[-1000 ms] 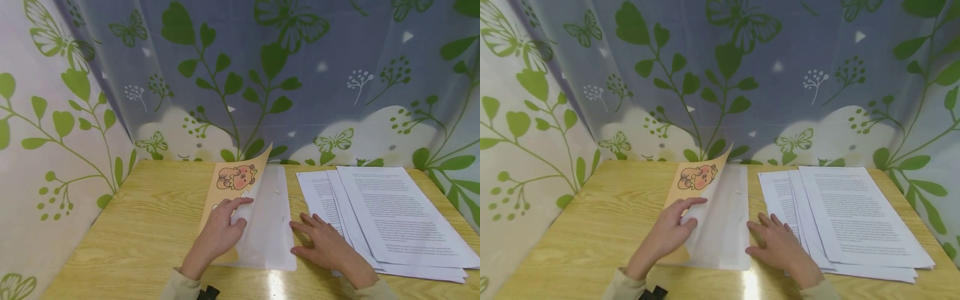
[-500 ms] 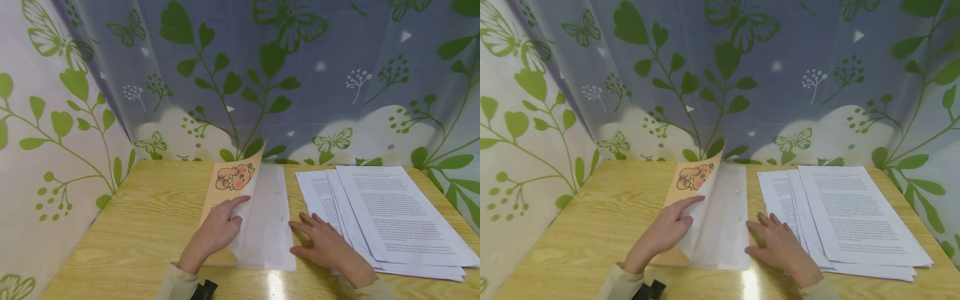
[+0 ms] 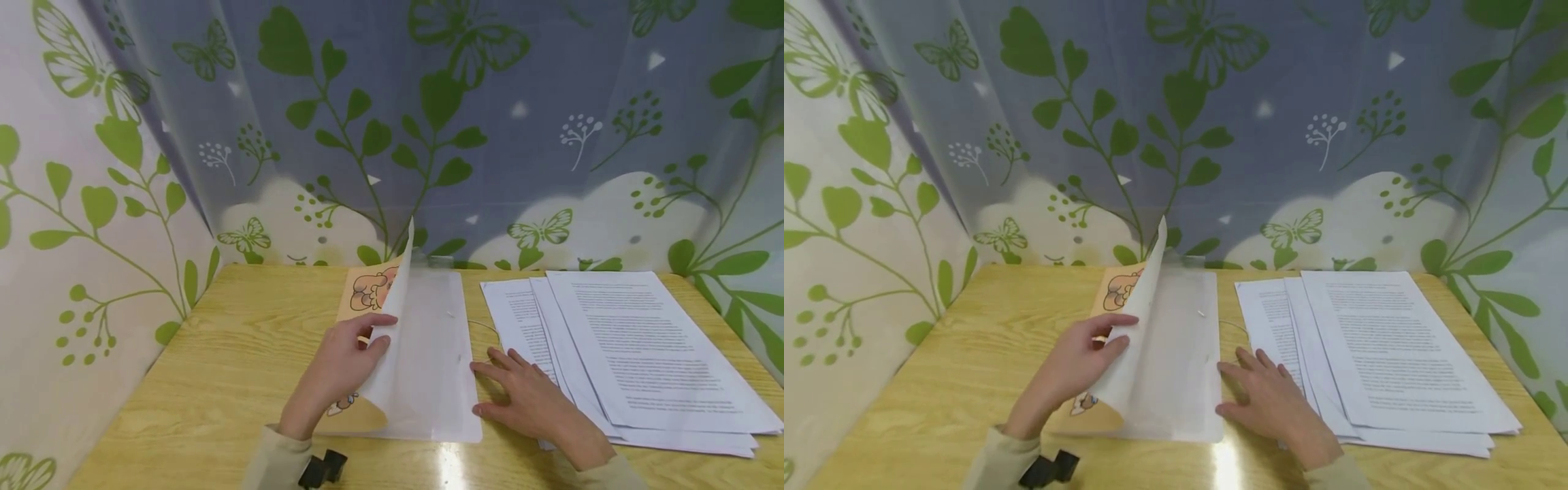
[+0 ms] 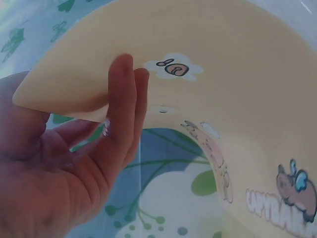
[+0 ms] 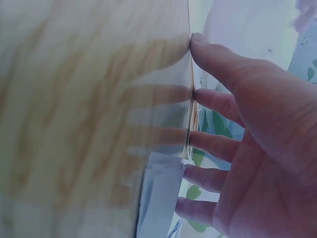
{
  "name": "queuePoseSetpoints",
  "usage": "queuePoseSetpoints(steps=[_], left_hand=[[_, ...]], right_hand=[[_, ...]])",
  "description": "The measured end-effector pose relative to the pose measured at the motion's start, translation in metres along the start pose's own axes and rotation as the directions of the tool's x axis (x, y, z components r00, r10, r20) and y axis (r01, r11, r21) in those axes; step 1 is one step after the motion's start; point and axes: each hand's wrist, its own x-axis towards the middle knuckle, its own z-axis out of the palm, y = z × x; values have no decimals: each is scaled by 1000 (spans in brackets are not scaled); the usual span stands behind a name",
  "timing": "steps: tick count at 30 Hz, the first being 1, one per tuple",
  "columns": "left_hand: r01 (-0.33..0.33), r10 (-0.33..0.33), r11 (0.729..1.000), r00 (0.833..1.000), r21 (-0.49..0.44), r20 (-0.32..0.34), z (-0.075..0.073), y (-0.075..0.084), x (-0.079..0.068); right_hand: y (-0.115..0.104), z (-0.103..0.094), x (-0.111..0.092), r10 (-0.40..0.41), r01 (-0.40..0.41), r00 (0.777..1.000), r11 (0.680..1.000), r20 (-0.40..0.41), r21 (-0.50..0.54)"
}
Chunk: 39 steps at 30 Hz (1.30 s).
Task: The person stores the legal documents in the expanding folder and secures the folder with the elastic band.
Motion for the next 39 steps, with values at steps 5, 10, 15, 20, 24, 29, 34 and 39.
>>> queuePoseSetpoints(steps=[5,10,15,20,24,29,34,39], left_hand=[[58,-58,992,998,-111,6,-11,0,-1],[112,-109,962,994,-251,25,-20,-1,-2],[145,-138,926,989,-348,45,-26,-4,-3],[153,-142,918,988,-366,56,-24,-4,-2],[151,-141,915,989,-373,53,-21,-4,-2],[136,-131,907,991,-399,41,-17,-7,0],[145,-131,885,989,-443,61,-14,-11,0],[153,-127,873,988,-464,87,-13,-15,2]], right_hand=[[0,-1,0,5,-5,1000,1000,5,0],[-1,0,0,3,-2,1000,1000,7,-7],[-1,1,0,-6,6,1000,1000,10,-17],[-2,-1,0,-8,9,1000,1000,13,-20],[1,-6,-1,-54,54,998,999,-27,5],[11,-16,-4,-35,37,997,999,-71,28],[25,-30,-11,8,-5,991,1000,-135,24],[44,-41,-19,45,-41,979,999,-199,22]])
